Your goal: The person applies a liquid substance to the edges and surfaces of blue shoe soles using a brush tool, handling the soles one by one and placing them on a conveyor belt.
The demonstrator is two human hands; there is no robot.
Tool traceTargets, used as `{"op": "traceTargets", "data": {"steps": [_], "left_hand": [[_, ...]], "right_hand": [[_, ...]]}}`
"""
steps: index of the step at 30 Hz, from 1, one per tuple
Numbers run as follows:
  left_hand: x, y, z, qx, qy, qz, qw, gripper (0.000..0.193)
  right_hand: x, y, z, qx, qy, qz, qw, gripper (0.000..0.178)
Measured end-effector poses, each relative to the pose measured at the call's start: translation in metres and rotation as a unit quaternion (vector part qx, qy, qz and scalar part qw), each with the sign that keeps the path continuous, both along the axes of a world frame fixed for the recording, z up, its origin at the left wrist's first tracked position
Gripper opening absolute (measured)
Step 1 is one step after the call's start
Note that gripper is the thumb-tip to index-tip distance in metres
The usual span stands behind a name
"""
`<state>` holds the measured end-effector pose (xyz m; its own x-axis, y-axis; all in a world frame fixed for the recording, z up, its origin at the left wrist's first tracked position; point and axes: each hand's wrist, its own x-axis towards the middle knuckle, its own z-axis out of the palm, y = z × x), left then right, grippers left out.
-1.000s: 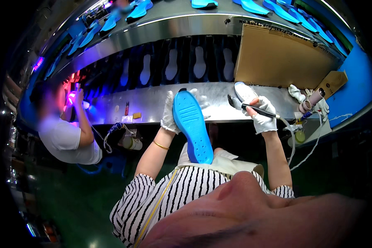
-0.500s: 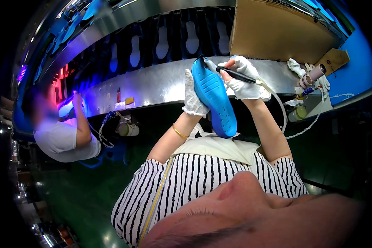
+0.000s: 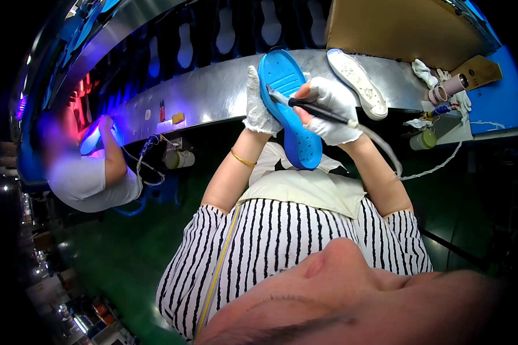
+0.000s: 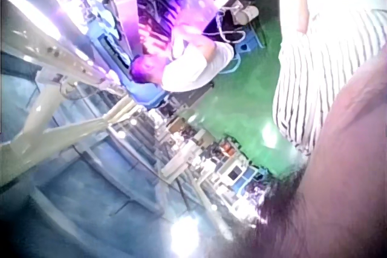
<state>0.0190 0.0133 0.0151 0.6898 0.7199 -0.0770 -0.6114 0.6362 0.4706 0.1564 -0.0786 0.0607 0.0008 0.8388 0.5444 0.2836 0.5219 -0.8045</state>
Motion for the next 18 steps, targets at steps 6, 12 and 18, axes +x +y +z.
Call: {"op": "traceTargets", "data": {"steps": [6, 12, 18], "left_hand": [[-0.005, 0.013, -0.009, 0.015, 0.070, 0.012, 0.997, 0.089], [-0.009, -0.016, 0.010, 0.025, -0.018, -0.129, 0.991, 0.089], [-0.009, -0.037, -0.016, 0.086, 0.192, -0.114, 0.971, 0.089]], "right_hand": [[-0.005, -0.006, -0.010, 0.075, -0.070, -0.041, 0.994, 0.023], [0.014, -0.028, -0.031, -0.039, 0.086, -0.007, 0.996, 0.015], [0.018, -0.034, -0.035, -0.114, 0.077, -0.009, 0.991, 0.011]]}}
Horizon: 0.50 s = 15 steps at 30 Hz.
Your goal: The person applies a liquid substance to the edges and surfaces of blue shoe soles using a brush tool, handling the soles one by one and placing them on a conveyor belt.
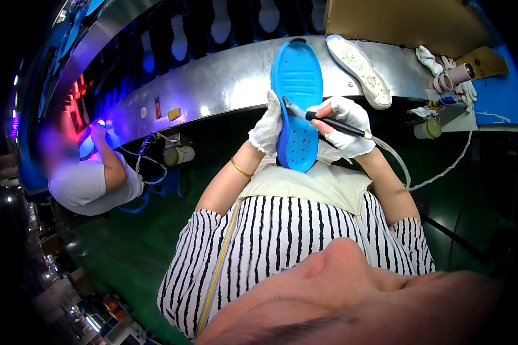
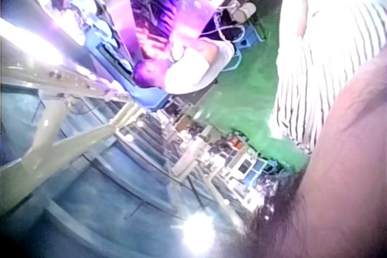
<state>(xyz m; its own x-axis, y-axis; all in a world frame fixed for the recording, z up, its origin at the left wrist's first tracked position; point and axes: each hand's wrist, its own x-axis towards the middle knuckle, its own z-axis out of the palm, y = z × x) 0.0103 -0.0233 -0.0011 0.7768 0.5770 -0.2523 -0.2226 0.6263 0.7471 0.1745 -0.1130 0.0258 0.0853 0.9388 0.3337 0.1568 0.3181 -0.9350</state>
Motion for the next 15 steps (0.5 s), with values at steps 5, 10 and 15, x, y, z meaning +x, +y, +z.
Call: {"op": "traceTargets", "data": {"steps": [5, 10, 15], "left_hand": [[0.017, 0.018, 0.016, 0.015, -0.104, 0.035, 0.994, 0.103], [0.027, 0.055, -0.011, -0.027, -0.260, 0.050, 0.964, 0.107], [0.033, 0.062, 0.016, -0.008, -0.439, 0.004, 0.899, 0.094]], "right_hand": [[0.008, 0.013, 0.011, -0.065, 0.068, -0.026, 0.995, 0.009], [-0.007, 0.023, 0.019, 0.080, -0.013, 0.022, 0.996, 0.013], [-0.007, 0.023, 0.034, -0.017, 0.097, 0.016, 0.995, 0.012]]}}
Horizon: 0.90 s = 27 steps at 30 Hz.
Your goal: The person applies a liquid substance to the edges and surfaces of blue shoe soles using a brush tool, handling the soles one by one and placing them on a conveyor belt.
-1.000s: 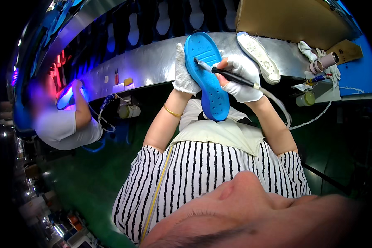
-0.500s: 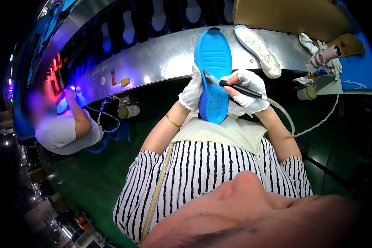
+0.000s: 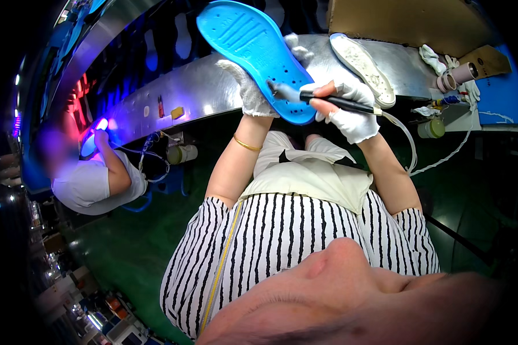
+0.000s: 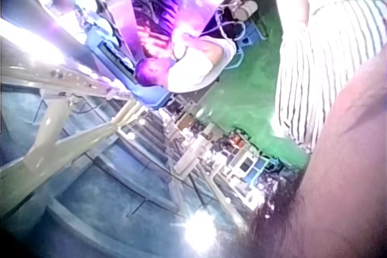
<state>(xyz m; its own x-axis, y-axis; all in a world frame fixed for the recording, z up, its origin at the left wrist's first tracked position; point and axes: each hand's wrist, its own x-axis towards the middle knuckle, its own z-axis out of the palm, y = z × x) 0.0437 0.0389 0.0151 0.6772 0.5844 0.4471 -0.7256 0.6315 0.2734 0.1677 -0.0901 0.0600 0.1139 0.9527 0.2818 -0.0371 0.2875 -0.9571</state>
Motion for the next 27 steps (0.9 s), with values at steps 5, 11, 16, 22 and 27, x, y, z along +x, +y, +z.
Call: {"op": "traceTargets", "data": {"steps": [5, 11, 16, 22, 27], "left_hand": [[0.003, 0.033, -0.002, 0.043, -0.096, -0.032, 0.994, 0.107], [-0.004, 0.025, 0.018, 0.089, -0.067, -0.012, 0.994, 0.110], [-0.002, 0.041, 0.016, 0.194, -0.036, 0.016, 0.980, 0.117], [0.001, 0.045, 0.020, 0.230, 0.068, 0.002, 0.971, 0.120], [-0.008, 0.065, -0.001, 0.297, 0.271, 0.091, 0.911, 0.113]], "right_hand": [[-0.004, 0.002, -0.006, -0.036, 0.049, 0.063, 0.996, 0.011], [0.006, 0.001, -0.016, -0.030, 0.078, -0.024, 0.996, 0.011], [0.008, 0.007, -0.014, -0.155, 0.155, 0.066, 0.973, 0.013], [0.025, 0.008, -0.016, -0.070, 0.110, -0.001, 0.991, 0.009], [0.030, 0.020, -0.016, -0.104, -0.039, 0.069, 0.991, 0.010]]}}
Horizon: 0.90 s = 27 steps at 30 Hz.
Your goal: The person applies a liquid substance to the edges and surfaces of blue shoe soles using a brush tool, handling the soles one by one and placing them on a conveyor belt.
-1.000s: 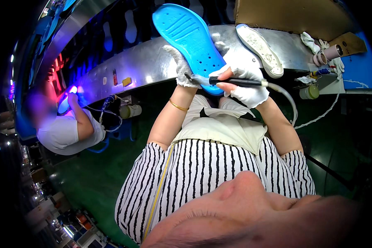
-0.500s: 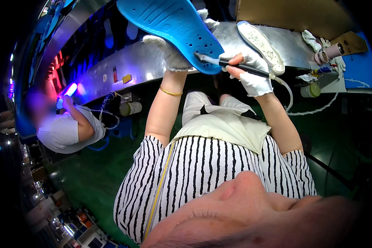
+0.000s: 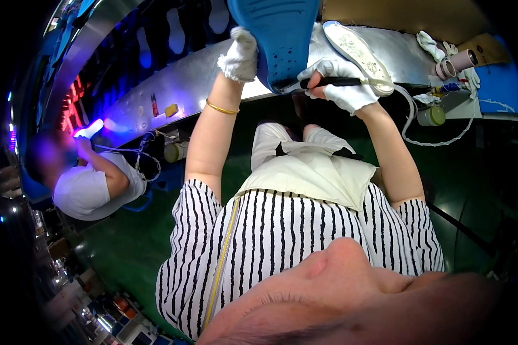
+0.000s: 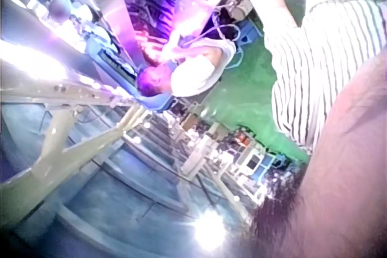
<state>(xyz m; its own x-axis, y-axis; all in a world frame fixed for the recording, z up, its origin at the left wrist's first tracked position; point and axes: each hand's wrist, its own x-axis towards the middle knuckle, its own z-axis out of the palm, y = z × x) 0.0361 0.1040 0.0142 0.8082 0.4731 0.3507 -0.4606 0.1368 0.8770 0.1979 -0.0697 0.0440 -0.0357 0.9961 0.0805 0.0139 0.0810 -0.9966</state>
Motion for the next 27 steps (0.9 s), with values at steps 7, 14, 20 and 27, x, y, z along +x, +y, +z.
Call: {"op": "traceTargets", "data": {"steps": [7, 14, 20, 27], "left_hand": [[0.013, -0.008, 0.038, 0.031, 0.170, -0.025, 0.985, 0.093], [0.025, 0.003, 0.046, 0.006, 0.275, 0.007, 0.961, 0.090], [0.035, 0.007, 0.047, 0.001, 0.301, 0.014, 0.954, 0.087], [0.039, 0.011, 0.047, -0.013, 0.309, 0.026, 0.951, 0.083]], "right_hand": [[0.015, 0.006, 0.007, -0.004, 0.120, 0.047, 0.992, 0.011], [0.013, 0.015, 0.004, -0.005, -0.070, 0.045, 0.997, 0.008], [0.016, 0.025, 0.003, 0.038, -0.098, 0.000, 0.994, 0.008], [0.031, 0.029, 0.010, 0.077, -0.082, 0.014, 0.994, 0.011]]}}
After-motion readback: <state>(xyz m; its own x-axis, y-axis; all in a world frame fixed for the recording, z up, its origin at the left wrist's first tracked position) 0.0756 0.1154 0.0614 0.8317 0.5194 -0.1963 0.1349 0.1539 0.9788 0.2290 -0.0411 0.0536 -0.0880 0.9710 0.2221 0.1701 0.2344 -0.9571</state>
